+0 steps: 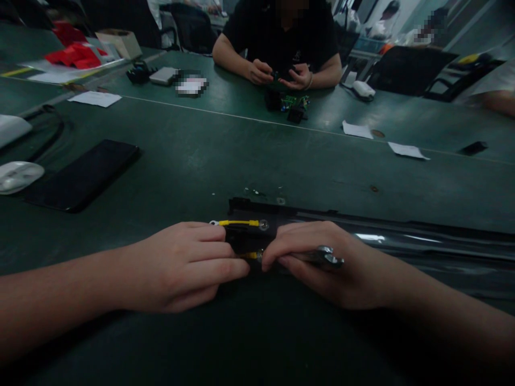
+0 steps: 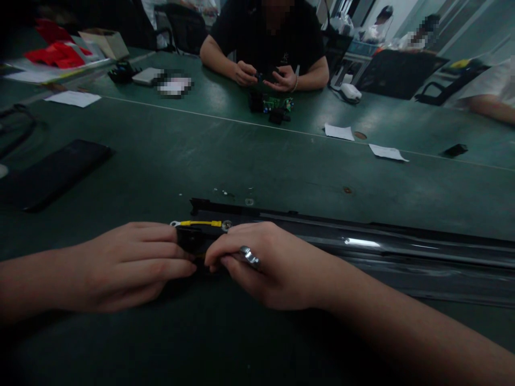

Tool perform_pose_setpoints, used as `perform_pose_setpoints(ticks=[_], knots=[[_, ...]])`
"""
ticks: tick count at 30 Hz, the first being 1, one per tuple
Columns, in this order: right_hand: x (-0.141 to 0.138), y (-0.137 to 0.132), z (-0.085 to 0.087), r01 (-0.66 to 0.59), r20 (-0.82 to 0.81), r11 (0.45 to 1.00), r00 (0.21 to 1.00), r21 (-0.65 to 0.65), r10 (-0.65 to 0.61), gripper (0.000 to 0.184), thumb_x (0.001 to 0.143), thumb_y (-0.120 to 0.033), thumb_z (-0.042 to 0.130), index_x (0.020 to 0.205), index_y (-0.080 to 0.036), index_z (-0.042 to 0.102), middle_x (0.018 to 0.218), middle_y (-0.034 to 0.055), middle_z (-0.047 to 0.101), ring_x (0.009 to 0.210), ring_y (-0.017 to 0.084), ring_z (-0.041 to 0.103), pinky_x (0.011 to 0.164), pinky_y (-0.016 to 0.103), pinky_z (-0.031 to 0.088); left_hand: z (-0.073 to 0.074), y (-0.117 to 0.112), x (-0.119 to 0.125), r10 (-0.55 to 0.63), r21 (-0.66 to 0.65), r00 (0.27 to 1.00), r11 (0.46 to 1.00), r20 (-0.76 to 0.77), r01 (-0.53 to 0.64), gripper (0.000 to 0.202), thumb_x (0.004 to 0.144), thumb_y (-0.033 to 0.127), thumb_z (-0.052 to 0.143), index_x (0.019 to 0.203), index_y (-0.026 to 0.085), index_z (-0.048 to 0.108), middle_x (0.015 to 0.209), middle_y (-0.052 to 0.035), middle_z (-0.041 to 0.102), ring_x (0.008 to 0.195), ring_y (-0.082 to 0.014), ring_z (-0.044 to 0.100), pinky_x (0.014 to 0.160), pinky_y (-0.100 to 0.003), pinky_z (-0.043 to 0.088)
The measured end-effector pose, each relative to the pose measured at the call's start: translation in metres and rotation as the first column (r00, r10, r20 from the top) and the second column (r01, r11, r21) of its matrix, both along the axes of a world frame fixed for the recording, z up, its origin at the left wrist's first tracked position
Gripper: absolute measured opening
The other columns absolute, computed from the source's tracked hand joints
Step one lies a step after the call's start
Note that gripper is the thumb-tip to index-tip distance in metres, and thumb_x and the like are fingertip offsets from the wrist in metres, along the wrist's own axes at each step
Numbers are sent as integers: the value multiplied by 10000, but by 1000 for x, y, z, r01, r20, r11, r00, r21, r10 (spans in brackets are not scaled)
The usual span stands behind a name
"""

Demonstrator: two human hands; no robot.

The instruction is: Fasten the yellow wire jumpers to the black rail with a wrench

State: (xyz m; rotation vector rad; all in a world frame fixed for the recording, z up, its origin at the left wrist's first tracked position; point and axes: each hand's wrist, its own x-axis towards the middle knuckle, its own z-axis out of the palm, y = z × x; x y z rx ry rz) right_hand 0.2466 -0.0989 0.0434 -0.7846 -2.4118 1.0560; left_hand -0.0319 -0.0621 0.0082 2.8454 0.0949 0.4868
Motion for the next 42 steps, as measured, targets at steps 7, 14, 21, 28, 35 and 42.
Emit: perform_pose_setpoints(ticks=[7, 14, 21, 28, 35, 42], knots=[[0, 4, -9, -45, -70, 999, 996, 6, 46, 132, 959, -247, 714, 1055, -156, 713, 956, 39, 763, 885, 136, 716, 822, 228, 530, -1, 0, -1, 1, -9, 1000, 1000, -19, -1, 301, 945, 118, 510, 1233, 136, 597, 952, -99, 709, 810, -231, 622, 696, -353, 497], [0, -1, -1, 16, 19, 999, 1000, -39, -16, 226, 991, -93, 546, 1135, -165, 705, 1055, 71, 763, 940, 163, 700, 864, 305, 538, 1, -1, -1, -7, -4, 1000, 1000, 3, 7, 304, 947, 122, 506, 1240, 127, 588, 955, -101, 710, 804, -231, 631, 688, -360, 515], [0, 3, -5, -27, -41, 998, 999, -48, 25, 108, 942, -161, 715, 1048, -148, 731, 984, 50, 781, 909, 143, 723, 840, 238, 532, 0, 1, 0, -5, -17, 1000, 1000, -23, 5, 291, 958, 124, 505, 1235, 133, 592, 984, -111, 715, 843, -239, 633, 718, -367, 518], [-1, 0, -1, -14, 12, 999, 1000, -35, 15, 212, 976, -85, 569, 1126, -118, 714, 1036, 72, 759, 930, 153, 690, 864, 276, 523, 1, 0, -1, -4, -16, 1000, 1000, -9, 4, 300, 954, 112, 500, 1240, 129, 592, 986, -111, 720, 853, -239, 641, 721, -364, 514], [0, -2, -1, 6, -27, 1000, 1000, -29, -7, 238, 911, -24, 561, 1073, -136, 694, 995, 50, 743, 882, 136, 686, 825, 256, 524, 0, -1, -2, 4, -1, 1000, 1000, -14, -4, 295, 960, 120, 504, 1238, 130, 600, 965, -101, 714, 818, -233, 621, 692, -360, 492], [1, -2, -4, 195, -151, 981, 970, 23, -190, 137, 887, -84, 616, 999, -154, 582, 946, 54, 644, 839, 169, 643, 721, 289, 534, 0, 0, -1, 0, -5, 1000, 1000, -7, 0, 292, 964, 126, 504, 1240, 128, 598, 995, -112, 717, 855, -239, 642, 731, -360, 506]])
